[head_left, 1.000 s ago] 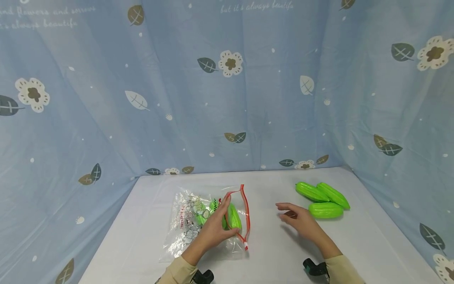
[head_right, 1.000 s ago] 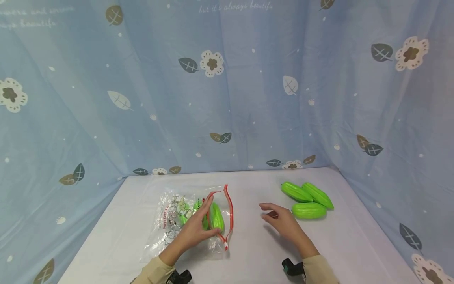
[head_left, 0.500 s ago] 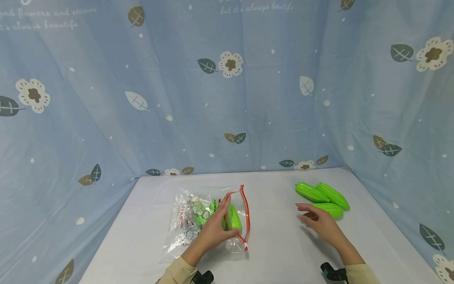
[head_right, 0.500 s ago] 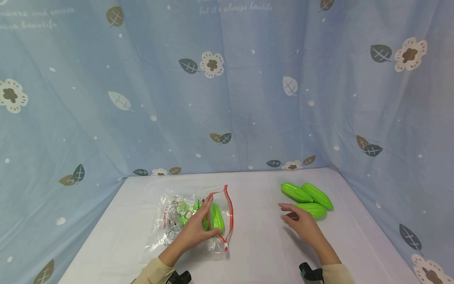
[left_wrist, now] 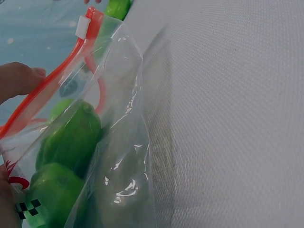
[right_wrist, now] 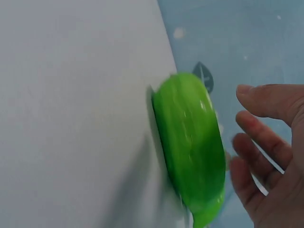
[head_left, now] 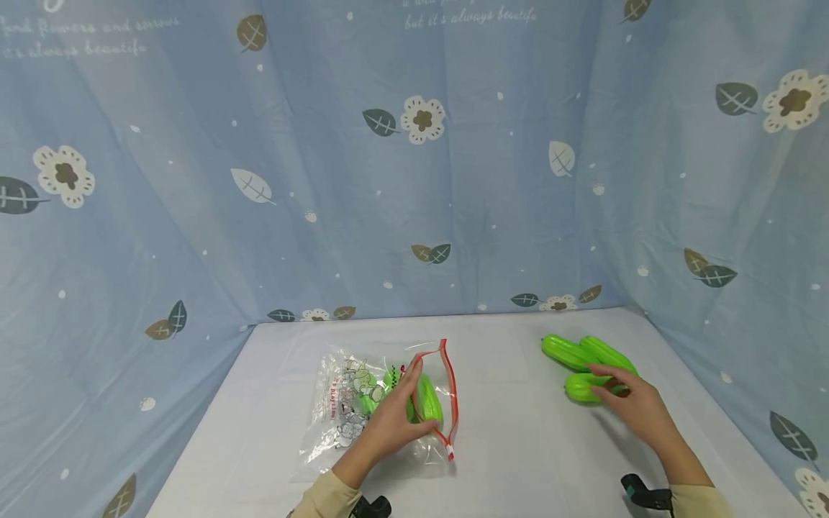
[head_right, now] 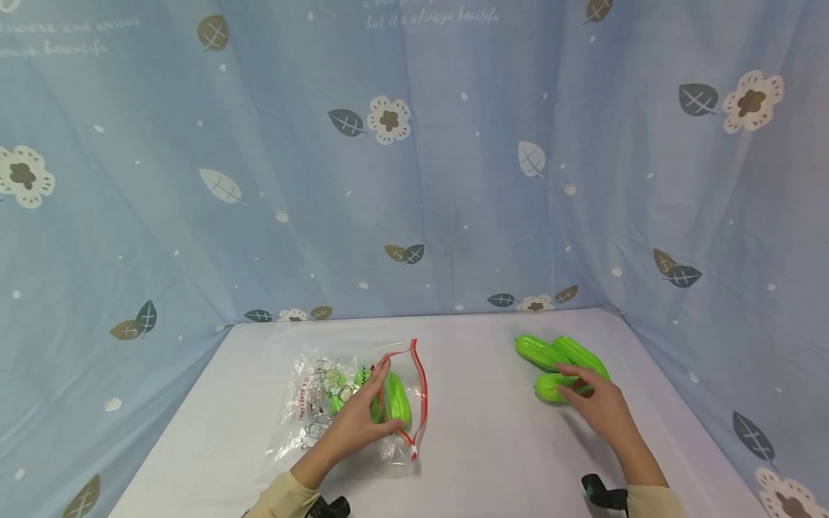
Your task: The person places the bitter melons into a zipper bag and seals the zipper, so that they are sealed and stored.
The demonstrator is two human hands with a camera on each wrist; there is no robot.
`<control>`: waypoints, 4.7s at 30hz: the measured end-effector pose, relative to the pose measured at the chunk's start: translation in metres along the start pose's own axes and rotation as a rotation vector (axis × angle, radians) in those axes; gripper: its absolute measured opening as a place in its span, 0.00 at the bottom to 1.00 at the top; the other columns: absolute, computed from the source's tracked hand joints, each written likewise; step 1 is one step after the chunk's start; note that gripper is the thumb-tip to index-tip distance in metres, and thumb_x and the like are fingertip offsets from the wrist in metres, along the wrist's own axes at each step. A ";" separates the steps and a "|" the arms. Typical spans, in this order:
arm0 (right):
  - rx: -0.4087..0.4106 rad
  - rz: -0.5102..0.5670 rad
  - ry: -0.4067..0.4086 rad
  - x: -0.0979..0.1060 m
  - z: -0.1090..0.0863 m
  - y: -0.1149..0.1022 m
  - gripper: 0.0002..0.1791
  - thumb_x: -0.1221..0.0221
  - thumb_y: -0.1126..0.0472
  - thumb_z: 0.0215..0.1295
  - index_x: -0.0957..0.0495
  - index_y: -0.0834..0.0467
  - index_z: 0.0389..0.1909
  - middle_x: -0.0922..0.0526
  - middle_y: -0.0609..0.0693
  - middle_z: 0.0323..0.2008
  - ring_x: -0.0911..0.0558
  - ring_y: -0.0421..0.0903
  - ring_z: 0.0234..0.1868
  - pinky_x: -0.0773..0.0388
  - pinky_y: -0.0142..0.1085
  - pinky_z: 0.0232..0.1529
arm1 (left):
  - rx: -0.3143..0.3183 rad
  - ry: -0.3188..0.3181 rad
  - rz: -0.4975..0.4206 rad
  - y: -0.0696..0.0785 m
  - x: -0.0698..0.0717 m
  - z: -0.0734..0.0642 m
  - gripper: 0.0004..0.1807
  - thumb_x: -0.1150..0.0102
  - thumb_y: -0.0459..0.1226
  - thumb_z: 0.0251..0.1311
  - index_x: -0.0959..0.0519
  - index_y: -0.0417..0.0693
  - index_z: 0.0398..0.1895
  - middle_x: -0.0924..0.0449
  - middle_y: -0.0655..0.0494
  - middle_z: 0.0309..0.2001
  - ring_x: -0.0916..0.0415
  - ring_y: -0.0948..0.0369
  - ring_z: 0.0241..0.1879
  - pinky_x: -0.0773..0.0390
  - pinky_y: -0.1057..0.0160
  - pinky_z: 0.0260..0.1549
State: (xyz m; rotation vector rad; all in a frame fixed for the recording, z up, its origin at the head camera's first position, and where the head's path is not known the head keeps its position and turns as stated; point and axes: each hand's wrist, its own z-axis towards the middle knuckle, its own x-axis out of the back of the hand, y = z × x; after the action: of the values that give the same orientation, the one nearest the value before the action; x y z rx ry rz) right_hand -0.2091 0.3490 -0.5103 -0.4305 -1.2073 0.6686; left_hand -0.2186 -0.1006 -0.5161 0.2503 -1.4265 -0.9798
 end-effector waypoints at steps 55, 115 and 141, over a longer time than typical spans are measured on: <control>-0.075 0.018 -0.262 -0.042 0.006 -0.026 0.27 0.29 0.53 0.62 0.19 0.51 0.63 0.18 0.54 0.57 0.21 0.46 0.43 0.22 0.36 0.33 | 0.007 0.000 -0.015 0.001 0.002 -0.001 0.59 0.27 0.53 0.56 0.54 0.58 0.84 0.57 0.59 0.82 0.46 0.44 0.76 0.34 0.37 0.67; -0.050 0.176 -0.315 -0.095 0.006 -0.076 0.22 0.31 0.51 0.65 0.18 0.47 0.59 0.18 0.53 0.59 0.17 0.45 0.46 0.19 0.36 0.41 | 0.020 0.002 -0.023 0.000 0.001 -0.001 0.59 0.26 0.52 0.55 0.53 0.58 0.84 0.57 0.60 0.82 0.47 0.46 0.77 0.35 0.38 0.68; 0.073 0.276 -0.322 -0.102 0.009 -0.088 0.22 0.32 0.52 0.67 0.19 0.49 0.61 0.18 0.53 0.59 0.17 0.47 0.46 0.17 0.35 0.42 | 0.011 0.000 -0.039 0.001 0.002 0.000 0.59 0.26 0.51 0.56 0.55 0.59 0.84 0.58 0.60 0.82 0.49 0.45 0.77 0.36 0.38 0.68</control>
State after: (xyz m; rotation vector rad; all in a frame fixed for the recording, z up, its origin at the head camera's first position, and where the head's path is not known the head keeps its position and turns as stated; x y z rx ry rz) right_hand -0.2169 0.2151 -0.5239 -0.4437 -1.4346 1.0465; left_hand -0.2184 -0.1021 -0.5139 0.2874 -1.4324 -1.0038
